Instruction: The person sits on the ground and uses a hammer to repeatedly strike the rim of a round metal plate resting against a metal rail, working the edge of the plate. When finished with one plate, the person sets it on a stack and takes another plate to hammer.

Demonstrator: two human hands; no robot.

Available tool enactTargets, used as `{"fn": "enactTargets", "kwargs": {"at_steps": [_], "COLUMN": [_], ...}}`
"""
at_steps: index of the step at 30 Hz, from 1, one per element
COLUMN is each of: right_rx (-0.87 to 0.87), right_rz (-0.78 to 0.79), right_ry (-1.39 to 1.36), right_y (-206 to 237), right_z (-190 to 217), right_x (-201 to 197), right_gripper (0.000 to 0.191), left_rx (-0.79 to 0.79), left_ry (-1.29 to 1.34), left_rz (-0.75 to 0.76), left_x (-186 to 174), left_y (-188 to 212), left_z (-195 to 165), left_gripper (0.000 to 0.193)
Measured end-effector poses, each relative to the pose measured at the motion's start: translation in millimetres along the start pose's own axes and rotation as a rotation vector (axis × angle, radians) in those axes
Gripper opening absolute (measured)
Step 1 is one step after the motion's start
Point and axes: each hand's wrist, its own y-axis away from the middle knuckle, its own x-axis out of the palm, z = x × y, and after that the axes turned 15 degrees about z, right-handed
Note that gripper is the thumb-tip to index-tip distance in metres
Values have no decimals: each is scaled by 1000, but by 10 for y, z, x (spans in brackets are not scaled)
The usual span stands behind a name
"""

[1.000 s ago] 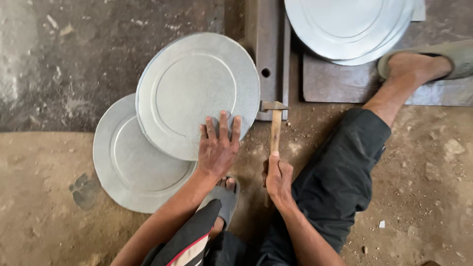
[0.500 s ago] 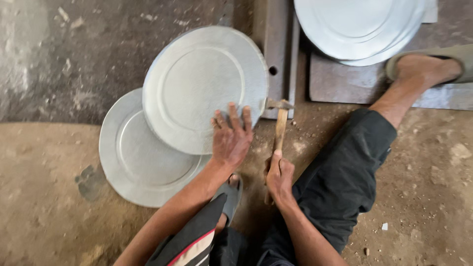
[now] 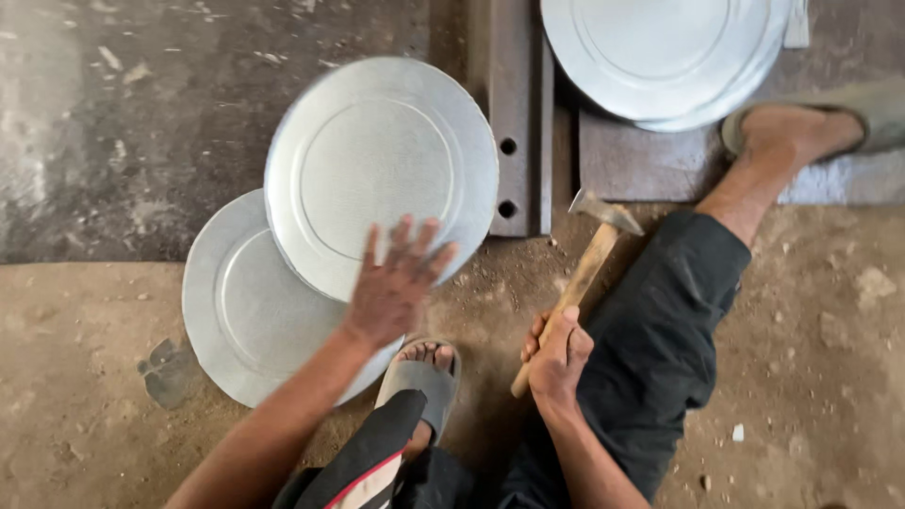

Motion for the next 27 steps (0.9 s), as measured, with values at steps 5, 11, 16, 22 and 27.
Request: {"fn": "enactTargets", "kwargs": {"at_steps": [5,11,16,22,27], "right_rx": [56,-37,193,199,82], "right_rz": [138,150,84,168,64], "right_ry": [333,141,209,310,101], "right_y": [-17,-114,-136,-250,-266], "right_z": [-144,-170,-90,34,54], "right_x": [97,57,-12,-34,-25], "right_gripper": [47,43,52,52,48], "left_rx": [71,-2,-51,-77,-111], "left_ry": [100,260,289,302,342], "left_rz": [-98,-172,-182,-132,-164], "left_x": [324,434,389,371,367], "left_y": [159,64,85,16,-20], "left_z": [166,-188,-293,-357,-427], "left_gripper": [74,73,76,81,82]}}
